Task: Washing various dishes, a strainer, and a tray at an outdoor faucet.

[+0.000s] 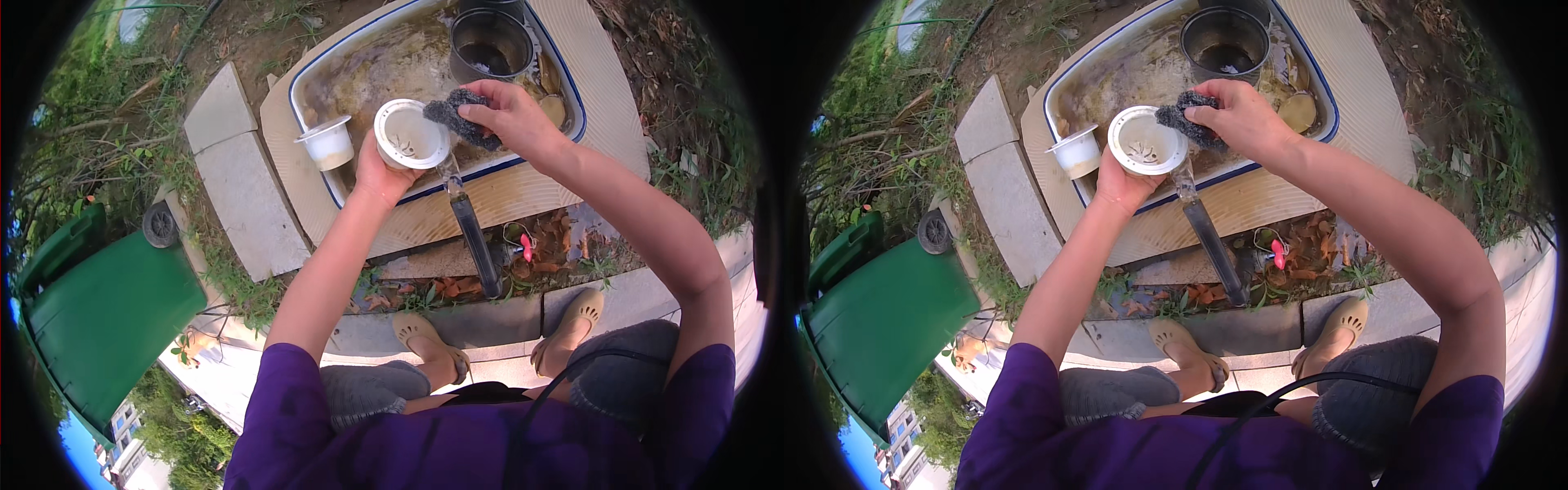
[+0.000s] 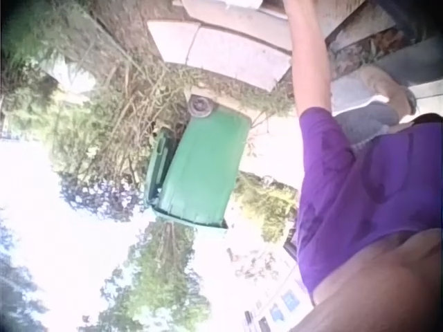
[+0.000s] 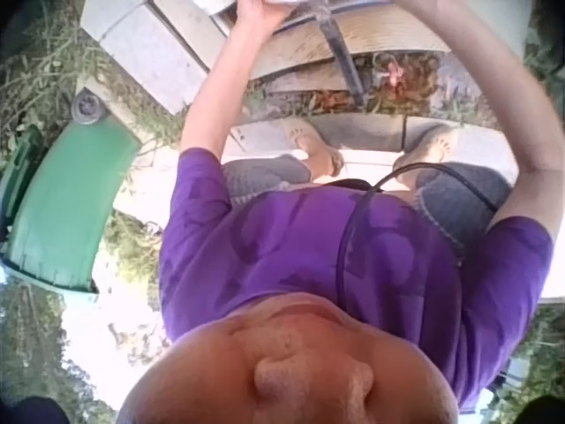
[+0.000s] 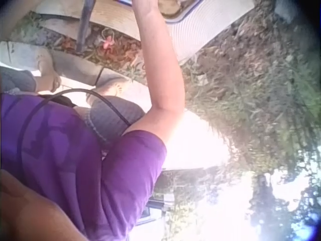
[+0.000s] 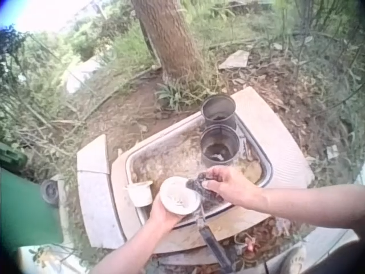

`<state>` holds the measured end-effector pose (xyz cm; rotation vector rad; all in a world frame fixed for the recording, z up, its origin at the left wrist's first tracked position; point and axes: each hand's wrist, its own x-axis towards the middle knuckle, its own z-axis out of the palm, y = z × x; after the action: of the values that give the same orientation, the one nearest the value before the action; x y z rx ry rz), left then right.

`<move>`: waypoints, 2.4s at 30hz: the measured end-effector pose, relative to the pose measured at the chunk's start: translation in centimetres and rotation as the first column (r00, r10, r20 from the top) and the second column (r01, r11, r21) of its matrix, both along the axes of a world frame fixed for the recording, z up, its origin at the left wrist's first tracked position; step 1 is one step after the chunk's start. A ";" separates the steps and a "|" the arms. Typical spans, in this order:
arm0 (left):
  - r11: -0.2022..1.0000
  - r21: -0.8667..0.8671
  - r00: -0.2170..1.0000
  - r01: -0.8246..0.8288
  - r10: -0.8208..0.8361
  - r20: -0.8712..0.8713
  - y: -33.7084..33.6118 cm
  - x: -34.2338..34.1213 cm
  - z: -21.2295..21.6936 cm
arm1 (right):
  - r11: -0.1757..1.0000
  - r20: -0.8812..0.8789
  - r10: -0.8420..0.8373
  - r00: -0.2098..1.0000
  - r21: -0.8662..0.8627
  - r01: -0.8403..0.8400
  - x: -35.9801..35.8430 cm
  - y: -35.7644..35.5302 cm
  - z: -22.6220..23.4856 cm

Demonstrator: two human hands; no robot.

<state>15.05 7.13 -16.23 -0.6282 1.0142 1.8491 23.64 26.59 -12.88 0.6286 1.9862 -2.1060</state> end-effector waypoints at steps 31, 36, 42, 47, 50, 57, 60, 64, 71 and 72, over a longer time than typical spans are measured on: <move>0.988 -0.132 0.994 0.083 -0.092 -0.063 0.0 2.0 -0.3 | 0.843 -0.386 0.451 0.804 0.481 -0.241 3.3 -2.8 0.6; 0.992 -0.042 0.986 0.120 -0.124 -0.113 1.6 3.1 0.3 | 0.899 -0.428 0.287 0.857 0.429 -0.087 1.6 -2.7 0.4; 0.996 0.005 0.993 0.092 -0.091 -0.076 0.8 2.3 0.9 | 0.924 -0.240 0.072 0.968 0.380 0.026 1.9 -1.4 0.8; 0.999 0.037 0.998 0.037 -0.035 -0.048 1.1 2.6 0.9 | 0.984 -0.351 0.003 0.936 0.166 0.059 0.6 -2.4 1.6; 0.997 0.076 0.998 0.030 -0.026 -0.048 1.1 2.5 0.5 | 0.925 -0.390 0.338 0.857 0.304 -0.226 0.6 -3.8 1.6; 0.999 0.007 0.997 -0.052 0.052 -0.057 1.0 1.8 0.3 | 0.675 -0.298 0.618 0.727 0.675 -0.298 3.4 0.0 0.4; 0.990 0.081 0.993 -0.112 0.108 0.053 0.9 1.5 0.6 | 0.739 -0.364 0.526 0.769 0.642 -0.202 3.2 -0.6 0.6; 0.979 0.194 0.997 -0.065 0.053 0.063 0.8 1.0 0.7 | 0.733 -0.420 0.527 0.739 0.664 -0.145 2.3 -1.0 1.5; 0.989 0.137 0.998 0.063 -0.065 0.014 1.6 2.2 1.1 | 0.473 -0.326 0.696 0.640 0.879 -0.067 0.0 -2.1 0.6; 0.991 0.068 0.994 0.112 -0.113 0.008 1.5 2.0 1.3 | 0.474 -0.329 0.696 0.638 0.878 -0.064 0.4 -2.9 0.1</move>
<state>17.03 8.59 -14.93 -0.5308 0.9556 1.7711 24.06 23.70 -12.76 -0.6760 3.0833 -1.0170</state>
